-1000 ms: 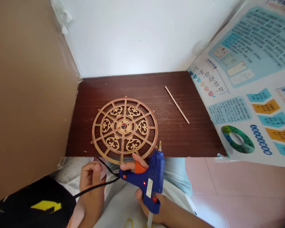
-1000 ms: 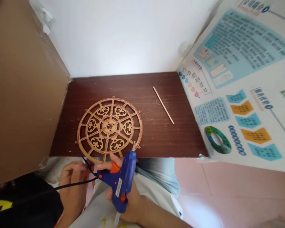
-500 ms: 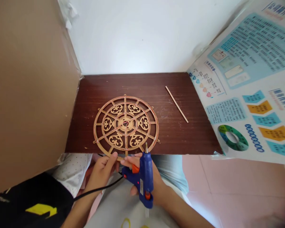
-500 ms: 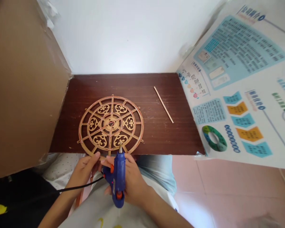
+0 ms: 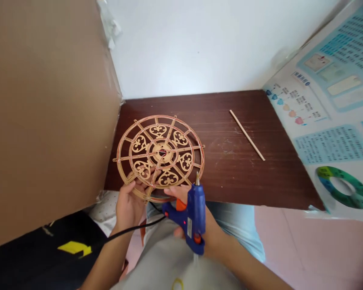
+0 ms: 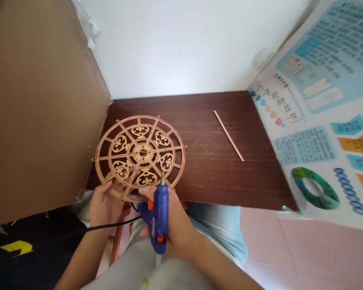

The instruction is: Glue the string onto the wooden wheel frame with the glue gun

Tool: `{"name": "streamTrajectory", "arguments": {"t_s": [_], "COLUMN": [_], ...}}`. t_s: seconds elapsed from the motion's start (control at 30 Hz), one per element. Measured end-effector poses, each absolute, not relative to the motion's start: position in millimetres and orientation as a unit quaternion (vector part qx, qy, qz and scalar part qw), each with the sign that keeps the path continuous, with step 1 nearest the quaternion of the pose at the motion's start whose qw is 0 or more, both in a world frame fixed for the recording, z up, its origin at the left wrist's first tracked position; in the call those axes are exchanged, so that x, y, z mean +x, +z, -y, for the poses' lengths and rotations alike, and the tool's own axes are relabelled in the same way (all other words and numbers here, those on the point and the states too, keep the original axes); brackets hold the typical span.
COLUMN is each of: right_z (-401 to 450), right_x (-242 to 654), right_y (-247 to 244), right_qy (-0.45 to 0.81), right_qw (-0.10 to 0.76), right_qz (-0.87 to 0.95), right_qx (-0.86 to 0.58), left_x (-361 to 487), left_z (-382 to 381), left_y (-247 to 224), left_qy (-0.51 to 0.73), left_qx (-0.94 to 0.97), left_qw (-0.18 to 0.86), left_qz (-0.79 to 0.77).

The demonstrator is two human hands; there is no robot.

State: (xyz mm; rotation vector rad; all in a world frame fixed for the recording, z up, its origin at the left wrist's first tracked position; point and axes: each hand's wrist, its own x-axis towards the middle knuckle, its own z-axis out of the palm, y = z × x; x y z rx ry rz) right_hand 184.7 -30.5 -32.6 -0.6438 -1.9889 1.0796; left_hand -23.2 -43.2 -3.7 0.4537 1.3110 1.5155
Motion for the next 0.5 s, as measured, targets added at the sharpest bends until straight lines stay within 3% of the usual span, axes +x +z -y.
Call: {"name": "streamTrajectory", "arguments": {"t_s": [0.23,0.5], "right_z": [-3,-25], "right_x": [181,175], "right_y": [-20,-17], "right_qy": [0.356,0.347], "right_qw": [0.368,0.318], "right_qz": [0.816,0.849], "right_qx": [-0.269,-0.242], "left_x": [-38,-13], "left_z": [22,8], "left_y": [6,15], "left_qy": [0.708,0.758], "left_qx": [0.143,0.116], "left_qw": [0.46,0.51], "left_qz": [-0.517,-0.39]}}
